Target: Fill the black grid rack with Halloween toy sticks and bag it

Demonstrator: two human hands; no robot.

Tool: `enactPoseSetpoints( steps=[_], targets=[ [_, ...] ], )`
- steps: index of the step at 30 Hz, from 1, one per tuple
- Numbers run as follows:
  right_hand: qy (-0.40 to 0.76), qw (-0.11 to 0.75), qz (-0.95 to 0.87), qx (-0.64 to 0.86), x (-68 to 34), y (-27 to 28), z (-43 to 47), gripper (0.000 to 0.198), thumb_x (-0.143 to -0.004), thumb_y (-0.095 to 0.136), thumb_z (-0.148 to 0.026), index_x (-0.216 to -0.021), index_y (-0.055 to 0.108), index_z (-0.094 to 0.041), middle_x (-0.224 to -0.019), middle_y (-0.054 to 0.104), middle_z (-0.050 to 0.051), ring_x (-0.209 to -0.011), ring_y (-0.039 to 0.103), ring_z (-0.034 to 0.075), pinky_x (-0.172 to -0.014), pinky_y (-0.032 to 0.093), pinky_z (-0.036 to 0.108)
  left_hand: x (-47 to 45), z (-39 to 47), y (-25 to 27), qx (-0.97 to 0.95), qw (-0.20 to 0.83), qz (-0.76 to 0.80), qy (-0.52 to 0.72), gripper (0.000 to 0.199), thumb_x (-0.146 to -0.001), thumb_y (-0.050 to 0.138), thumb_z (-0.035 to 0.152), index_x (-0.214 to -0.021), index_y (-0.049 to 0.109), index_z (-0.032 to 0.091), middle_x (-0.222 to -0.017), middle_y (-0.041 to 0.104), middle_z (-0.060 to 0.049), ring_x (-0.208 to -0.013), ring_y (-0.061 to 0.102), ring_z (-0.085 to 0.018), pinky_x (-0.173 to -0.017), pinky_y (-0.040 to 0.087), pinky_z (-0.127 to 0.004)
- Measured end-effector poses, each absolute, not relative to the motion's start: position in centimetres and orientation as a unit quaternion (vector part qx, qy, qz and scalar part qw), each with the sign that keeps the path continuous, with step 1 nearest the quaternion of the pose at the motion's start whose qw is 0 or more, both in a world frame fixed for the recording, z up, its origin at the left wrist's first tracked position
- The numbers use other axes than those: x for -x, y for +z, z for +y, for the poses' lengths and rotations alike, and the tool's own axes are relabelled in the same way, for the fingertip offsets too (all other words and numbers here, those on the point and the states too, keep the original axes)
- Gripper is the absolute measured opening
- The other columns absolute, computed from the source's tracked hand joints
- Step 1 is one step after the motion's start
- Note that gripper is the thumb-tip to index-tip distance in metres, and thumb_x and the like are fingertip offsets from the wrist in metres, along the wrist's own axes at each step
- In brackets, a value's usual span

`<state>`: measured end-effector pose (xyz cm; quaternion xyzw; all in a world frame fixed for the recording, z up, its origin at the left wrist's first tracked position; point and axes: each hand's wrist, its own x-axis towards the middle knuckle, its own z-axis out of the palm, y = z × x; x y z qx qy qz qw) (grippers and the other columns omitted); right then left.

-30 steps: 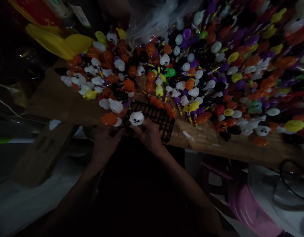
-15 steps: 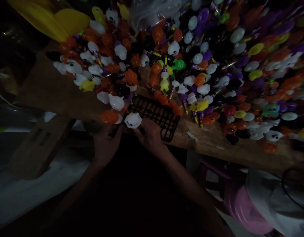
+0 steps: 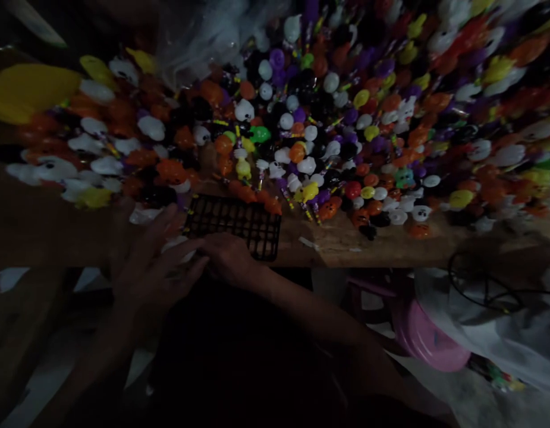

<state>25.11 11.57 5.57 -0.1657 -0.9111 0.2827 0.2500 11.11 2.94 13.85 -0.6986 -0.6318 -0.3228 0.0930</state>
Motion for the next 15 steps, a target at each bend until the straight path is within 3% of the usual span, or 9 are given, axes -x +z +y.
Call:
enactPoseSetpoints(
  steps=[3, 6, 9, 12, 15],
  targets=[
    [0.3, 0.233, -0.908, 0.176, -24.8, 5.5, 11.6, 0.013, -0.096, 0.061, -0.029, -0.098, 0.066, -0.018, -0.093, 0.073, 0.009, -0.088, 0.067, 0.021, -0.082, 0.056, 0.034, -11.4, 3.4, 13.3, 0.711, 0.119, -0.618, -0.313, 0.028, -0.089, 0.07, 0.023, -0.111, 0.072, 0.039, -0.147, 0.062, 0.003, -0.159, 0.027, -0.029, -0.128, 0.036, -0.053],
    [0.341, 0.227, -0.894, 0.181, -25.9, 7.2, 11.5, 0.008, -0.097, 0.06, -0.021, -0.094, 0.066, -0.017, -0.093, 0.073, 0.009, -0.087, 0.068, 0.019, -0.08, 0.056, 0.03, -11.7, 3.3, 13.2, 0.718, 0.147, -0.601, -0.318, 0.036, -0.087, 0.073, 0.017, -0.118, 0.072, 0.035, -0.152, 0.058, -0.001, -0.159, 0.028, -0.031, -0.127, 0.037, -0.055],
    [0.367, 0.251, -0.879, 0.174, -28.4, 9.8, 13.0, 0.014, -0.101, 0.055, -0.019, -0.109, 0.066, -0.017, -0.102, 0.075, 0.007, -0.09, 0.071, 0.016, -0.08, 0.055, 0.026, -11.7, 3.1, 13.0, 0.714, 0.153, -0.594, -0.338, 0.044, -0.083, 0.077, 0.014, -0.123, 0.07, 0.032, -0.154, 0.055, -0.005, -0.159, 0.028, -0.033, -0.125, 0.039, -0.056],
    [0.268, 0.285, -0.876, 0.284, -29.6, 12.3, 16.4, 0.026, -0.107, 0.044, -0.024, -0.112, 0.069, -0.018, -0.103, 0.075, 0.009, -0.093, 0.07, 0.018, -0.084, 0.054, 0.029, -11.2, 2.8, 12.8, 0.728, 0.16, -0.581, -0.327, 0.039, -0.083, 0.077, 0.013, -0.118, 0.07, 0.027, -0.157, 0.052, -0.006, -0.157, 0.031, -0.033, -0.123, 0.042, -0.054],
    [0.144, 0.205, -0.902, 0.352, -27.6, 13.5, 19.8, 0.026, -0.104, 0.051, -0.029, -0.112, 0.071, -0.015, -0.107, 0.074, 0.015, -0.103, 0.068, 0.027, -0.094, 0.051, 0.04, -10.3, 2.6, 12.9, 0.752, 0.167, -0.562, -0.3, 0.033, -0.083, 0.078, 0.015, -0.113, 0.07, 0.026, -0.161, 0.048, -0.005, -0.157, 0.03, -0.035, -0.122, 0.042, -0.054]
  ],
)
